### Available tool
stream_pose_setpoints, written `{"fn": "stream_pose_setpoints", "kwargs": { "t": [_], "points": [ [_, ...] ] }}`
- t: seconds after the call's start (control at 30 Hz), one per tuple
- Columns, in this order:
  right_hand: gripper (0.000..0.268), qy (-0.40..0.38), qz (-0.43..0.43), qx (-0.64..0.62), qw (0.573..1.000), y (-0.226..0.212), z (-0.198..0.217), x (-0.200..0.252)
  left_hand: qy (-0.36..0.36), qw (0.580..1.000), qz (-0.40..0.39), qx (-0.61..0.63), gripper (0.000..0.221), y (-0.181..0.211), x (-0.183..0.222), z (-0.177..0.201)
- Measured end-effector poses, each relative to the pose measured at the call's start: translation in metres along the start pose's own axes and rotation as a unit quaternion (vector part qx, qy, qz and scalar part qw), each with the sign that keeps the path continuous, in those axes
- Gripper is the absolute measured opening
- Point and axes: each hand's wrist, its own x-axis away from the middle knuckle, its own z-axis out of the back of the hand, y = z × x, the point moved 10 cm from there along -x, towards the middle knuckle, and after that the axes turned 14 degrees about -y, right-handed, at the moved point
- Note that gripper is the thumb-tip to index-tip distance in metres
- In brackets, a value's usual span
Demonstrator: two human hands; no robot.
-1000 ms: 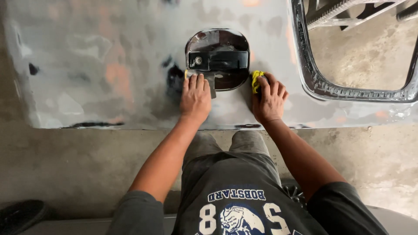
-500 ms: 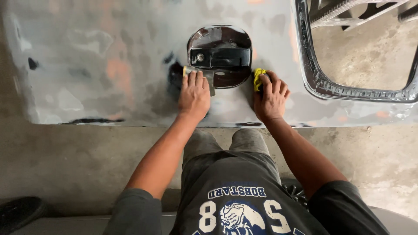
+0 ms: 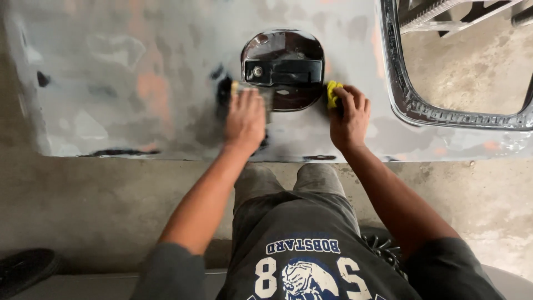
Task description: The person scrubs the surface of a detached car door with a sanding block and wipes it with a yellow cloth. The person works around the door handle and along the edges of the door panel.
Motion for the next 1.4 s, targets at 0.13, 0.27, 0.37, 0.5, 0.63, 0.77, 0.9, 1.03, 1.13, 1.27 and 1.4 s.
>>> {"fn": "stream_pose_setpoints", "kwargs": {
  "t": [0.13, 0.27, 0.37, 0.5, 0.63, 0.77, 0.9, 1.03, 1.13, 1.27, 1.4],
  "points": [
    [0.045, -0.010, 0.049, -0.007, 0.999, -0.039, 0.003, -0.026, -0.013, 0.999, 0.043, 0.029, 0.047, -0.023, 0.034, 0.009],
    [0.038, -0.079, 0.097, 0.100, 0.987, -0.080, -0.044, -0.043, -0.018, 0.993, 0.084, 0.087, 0.061, -0.035, 0.060, 0.006],
    [0.037, -0.091, 0.109, 0.078, 0.987, -0.120, -0.083, -0.051, -0.020, 0.990, 0.104, 0.097, 0.066, -0.040, 0.078, 0.000],
    [0.037, -0.072, 0.099, -0.025, 0.992, -0.132, -0.094, -0.054, -0.030, 0.987, 0.112, 0.112, 0.068, -0.043, 0.085, -0.004],
    [0.040, -0.080, 0.155, -0.001, 0.985, -0.084, -0.062, -0.053, -0.015, 0.990, 0.105, 0.094, 0.068, -0.043, 0.085, -0.010],
    [0.038, -0.103, 0.165, 0.129, 0.972, -0.079, -0.004, -0.037, -0.022, 0.988, 0.103, 0.112, 0.071, -0.039, 0.082, -0.011],
    [0.045, 0.043, 0.139, 0.059, 0.988, -0.057, 0.002, -0.014, -0.025, 0.981, 0.115, 0.155, 0.079, -0.040, 0.083, -0.004],
    [0.038, 0.000, 0.091, -0.071, 0.993, -0.041, -0.046, 0.015, -0.029, 0.984, 0.118, 0.133, 0.081, -0.035, 0.082, -0.004],
    [0.048, -0.155, 0.142, 0.121, 0.970, -0.071, -0.062, 0.024, 0.003, 0.985, 0.099, 0.144, 0.080, -0.027, 0.082, 0.005],
    [0.042, -0.111, 0.199, 0.073, 0.971, 0.013, -0.032, 0.001, -0.026, 0.992, 0.062, 0.109, 0.076, -0.004, 0.077, -0.008],
    [0.046, 0.045, 0.009, 0.038, 0.998, 0.055, 0.050, -0.043, -0.005, 0.993, 0.051, 0.103, 0.073, 0.019, 0.066, -0.016]
  ]
}}
